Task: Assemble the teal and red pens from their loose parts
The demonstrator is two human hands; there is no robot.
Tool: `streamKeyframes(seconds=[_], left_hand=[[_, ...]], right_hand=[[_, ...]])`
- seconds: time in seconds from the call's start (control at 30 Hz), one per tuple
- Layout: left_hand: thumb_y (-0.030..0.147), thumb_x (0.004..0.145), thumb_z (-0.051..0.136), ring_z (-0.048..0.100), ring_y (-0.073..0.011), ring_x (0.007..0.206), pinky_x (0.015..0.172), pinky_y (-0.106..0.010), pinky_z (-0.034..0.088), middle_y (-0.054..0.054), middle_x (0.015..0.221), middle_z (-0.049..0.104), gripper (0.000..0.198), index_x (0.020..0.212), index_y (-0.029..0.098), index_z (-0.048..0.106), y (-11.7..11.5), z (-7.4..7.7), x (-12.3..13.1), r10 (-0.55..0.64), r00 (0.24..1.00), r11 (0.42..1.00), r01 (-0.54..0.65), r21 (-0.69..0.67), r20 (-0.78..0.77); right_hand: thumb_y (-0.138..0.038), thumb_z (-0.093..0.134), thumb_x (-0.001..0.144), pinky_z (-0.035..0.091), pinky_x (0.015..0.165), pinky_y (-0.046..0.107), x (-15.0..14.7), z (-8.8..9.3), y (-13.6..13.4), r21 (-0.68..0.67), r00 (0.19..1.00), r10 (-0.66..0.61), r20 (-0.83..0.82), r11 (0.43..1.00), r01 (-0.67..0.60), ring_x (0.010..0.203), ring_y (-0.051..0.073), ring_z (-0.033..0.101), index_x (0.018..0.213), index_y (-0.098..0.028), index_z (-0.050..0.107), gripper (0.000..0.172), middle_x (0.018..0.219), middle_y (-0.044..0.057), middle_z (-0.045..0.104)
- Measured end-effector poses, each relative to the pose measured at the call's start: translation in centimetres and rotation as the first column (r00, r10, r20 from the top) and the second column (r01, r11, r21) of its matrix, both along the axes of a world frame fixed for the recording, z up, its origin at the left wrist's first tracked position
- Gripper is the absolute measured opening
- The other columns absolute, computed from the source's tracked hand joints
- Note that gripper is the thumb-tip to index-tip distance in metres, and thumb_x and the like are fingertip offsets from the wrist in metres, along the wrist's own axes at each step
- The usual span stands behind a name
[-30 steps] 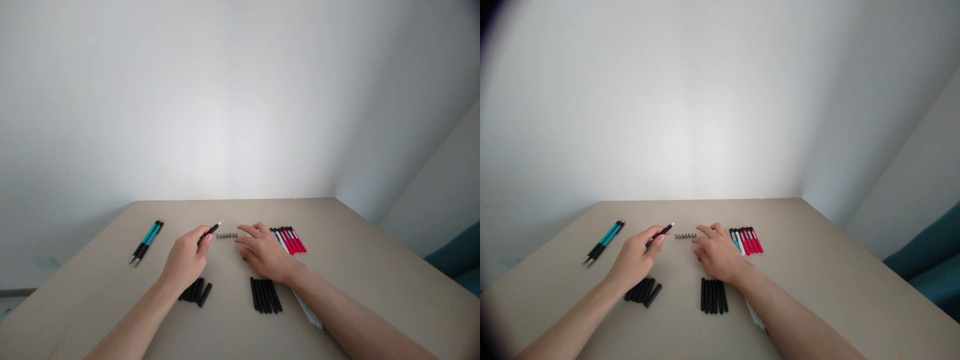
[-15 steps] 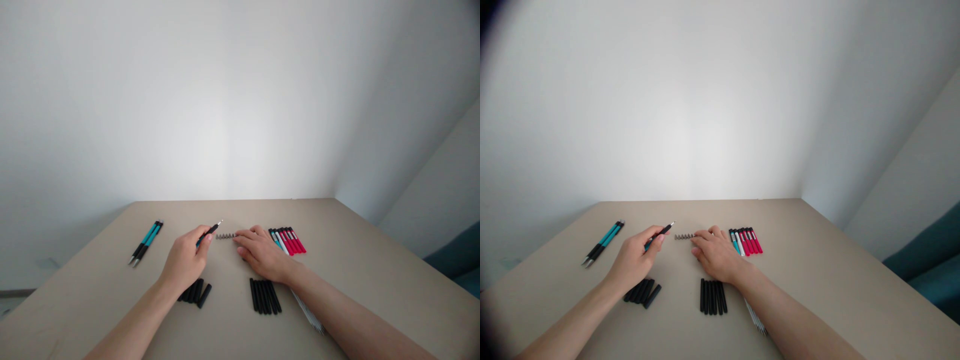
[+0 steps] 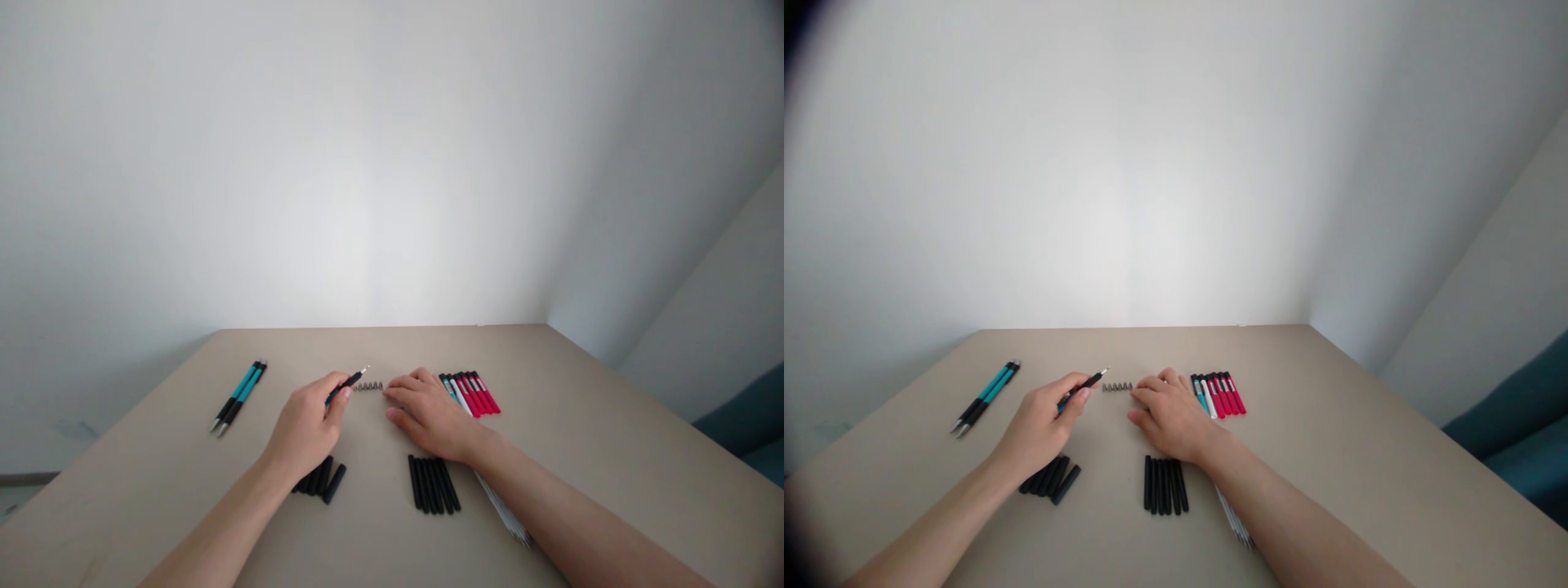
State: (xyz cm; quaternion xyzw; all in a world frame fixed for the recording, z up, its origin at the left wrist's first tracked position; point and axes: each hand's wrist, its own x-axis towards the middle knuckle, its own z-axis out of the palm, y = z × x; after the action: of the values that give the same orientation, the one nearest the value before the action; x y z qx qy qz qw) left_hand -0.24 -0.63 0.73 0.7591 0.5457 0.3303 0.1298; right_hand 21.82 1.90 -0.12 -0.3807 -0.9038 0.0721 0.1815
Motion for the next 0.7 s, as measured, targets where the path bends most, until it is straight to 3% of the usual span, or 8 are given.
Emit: streamKeyframes(seconds=[0.23,0.43,0.7], left_hand=[[0.03,0.093,0.037,0.062,-0.0197,0.08,0.071,-0.027,0.042,-0.004,0.088,0.069,0.026,0.097,0.021,0.061,0.03,0.05,0.08,-0.028,0.997,0.998,0.023,-0.062,-0.077],[0.026,0.091,0.041,0.063,-0.0208,0.085,0.073,-0.028,0.043,-0.004,0.096,0.07,0.022,0.099,0.022,0.062,-0.22,-0.02,-0.02,-0.032,0.988,0.993,0.013,-0.12,-0.154],[0.024,0.091,0.042,0.064,-0.0213,0.086,0.073,-0.028,0.043,-0.004,0.098,0.071,0.023,0.1,0.022,0.062,-0.22,0.25,0.17,-0.056,0.982,0.989,0.03,-0.144,-0.181]], right_hand=[[-0.026,0.054,0.09,0.041,0.091,0.039,-0.23,-0.32,0.15,0.011,0.983,0.008,-0.185,1.0,-0.006,0.099,0.023,0.053,0.111,-0.018,0.064,0.025,0.109,0.008,0.066],[-0.022,0.053,0.09,0.042,0.093,0.037,-0.2,-0.26,0.36,-0.08,0.878,-0.087,-0.471,0.995,0.056,0.102,0.021,0.056,0.11,-0.019,0.064,0.024,0.109,0.007,0.067],[-0.025,0.053,0.088,0.047,0.07,0.03,-0.54,0.13,-0.4,-0.203,0.818,-0.133,-0.559,0.979,0.021,0.088,0.018,0.059,0.111,-0.022,0.065,0.026,0.105,0.006,0.067]])
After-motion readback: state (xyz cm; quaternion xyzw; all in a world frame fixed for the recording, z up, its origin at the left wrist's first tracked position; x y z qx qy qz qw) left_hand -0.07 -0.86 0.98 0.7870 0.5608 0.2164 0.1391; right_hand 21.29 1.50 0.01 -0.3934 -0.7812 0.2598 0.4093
